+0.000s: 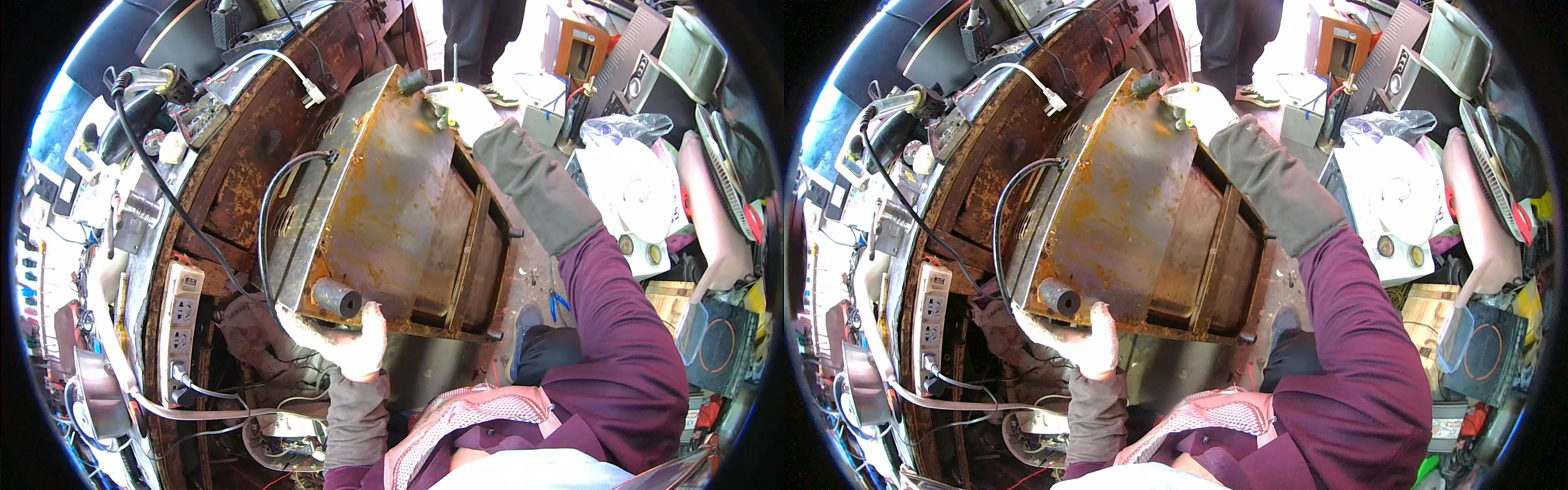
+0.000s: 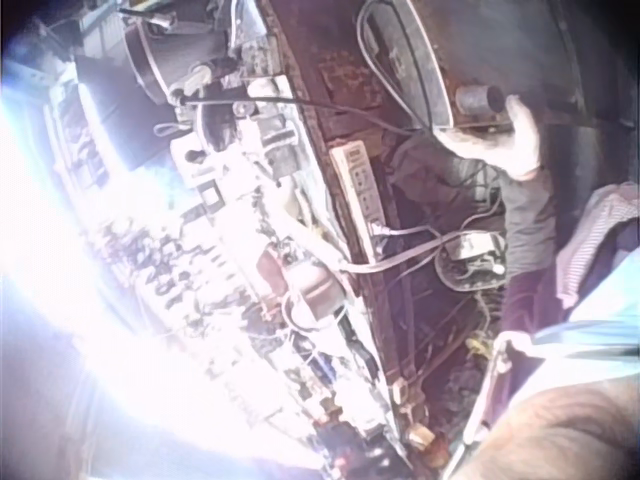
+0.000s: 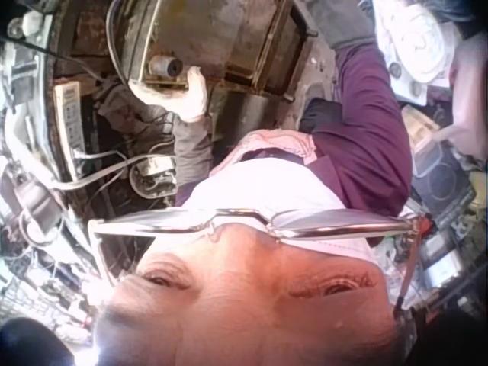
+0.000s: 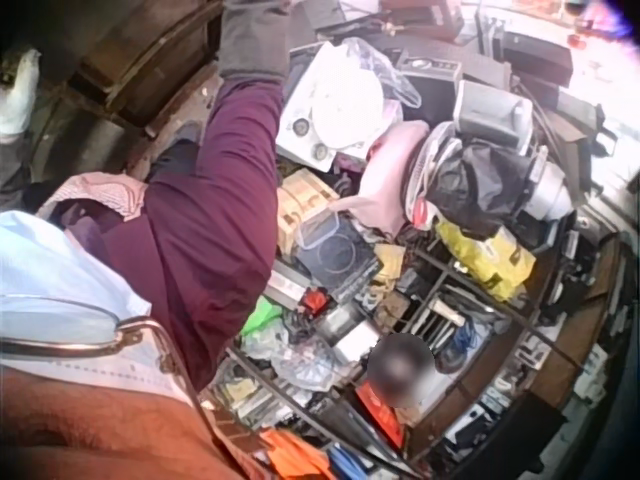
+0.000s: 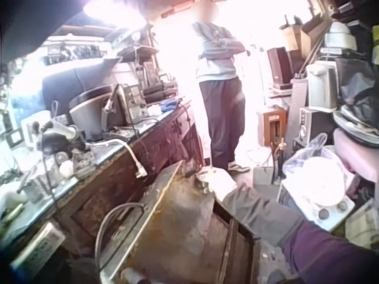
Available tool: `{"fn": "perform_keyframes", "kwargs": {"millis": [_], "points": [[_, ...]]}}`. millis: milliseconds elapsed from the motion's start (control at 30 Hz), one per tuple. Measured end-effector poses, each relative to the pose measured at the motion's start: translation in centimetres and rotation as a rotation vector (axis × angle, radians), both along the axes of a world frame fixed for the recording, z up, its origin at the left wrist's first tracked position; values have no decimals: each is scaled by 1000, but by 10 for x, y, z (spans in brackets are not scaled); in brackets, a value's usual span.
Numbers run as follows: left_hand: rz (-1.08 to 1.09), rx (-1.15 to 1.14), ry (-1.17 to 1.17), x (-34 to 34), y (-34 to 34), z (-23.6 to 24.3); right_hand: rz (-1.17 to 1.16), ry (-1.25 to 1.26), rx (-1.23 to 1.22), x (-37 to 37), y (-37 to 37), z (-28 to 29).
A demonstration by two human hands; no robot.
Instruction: The person uses a screwdriver to remove screws from a metal casing, then lifts and repositions the casing to access internal components. They continue to unscrew and adjust the casing while working in a cluttered workshop environment.
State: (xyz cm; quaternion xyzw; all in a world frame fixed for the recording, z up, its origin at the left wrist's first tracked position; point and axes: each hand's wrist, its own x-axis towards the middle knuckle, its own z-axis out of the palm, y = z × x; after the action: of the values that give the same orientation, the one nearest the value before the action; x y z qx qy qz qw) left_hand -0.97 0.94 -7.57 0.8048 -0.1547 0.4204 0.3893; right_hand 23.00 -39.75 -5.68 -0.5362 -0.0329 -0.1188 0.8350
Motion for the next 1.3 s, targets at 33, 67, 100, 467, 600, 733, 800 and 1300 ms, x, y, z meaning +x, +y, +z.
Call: {"fn": "perform_keyframes", "kwargs": {"millis": [33,67,100,467,600,733,800,1300], "points": [[-12,-10,2,0,-1,-1,2,-26,23,2,-5,-6],[-18,-20,2,1,-1,0,-2,-11,17,4,-5,-4],[-24,-30,2,1,-1,-1,-6,4,11,6,-5,-3],[14,-11,5,1,1,-5,-119,-10,-70,-5,19,14],[33,32,9,2,4,-8,-300,20,-125,-7,36,15],[13,43,16,0,6,-9,-406,-60,-278,-1,39,1],[2,42,14,1,7,-12,-540,-134,-510,3,38,-7],[-47,4,19,1,7,-9,-265,24,-234,-6,30,21]]}}
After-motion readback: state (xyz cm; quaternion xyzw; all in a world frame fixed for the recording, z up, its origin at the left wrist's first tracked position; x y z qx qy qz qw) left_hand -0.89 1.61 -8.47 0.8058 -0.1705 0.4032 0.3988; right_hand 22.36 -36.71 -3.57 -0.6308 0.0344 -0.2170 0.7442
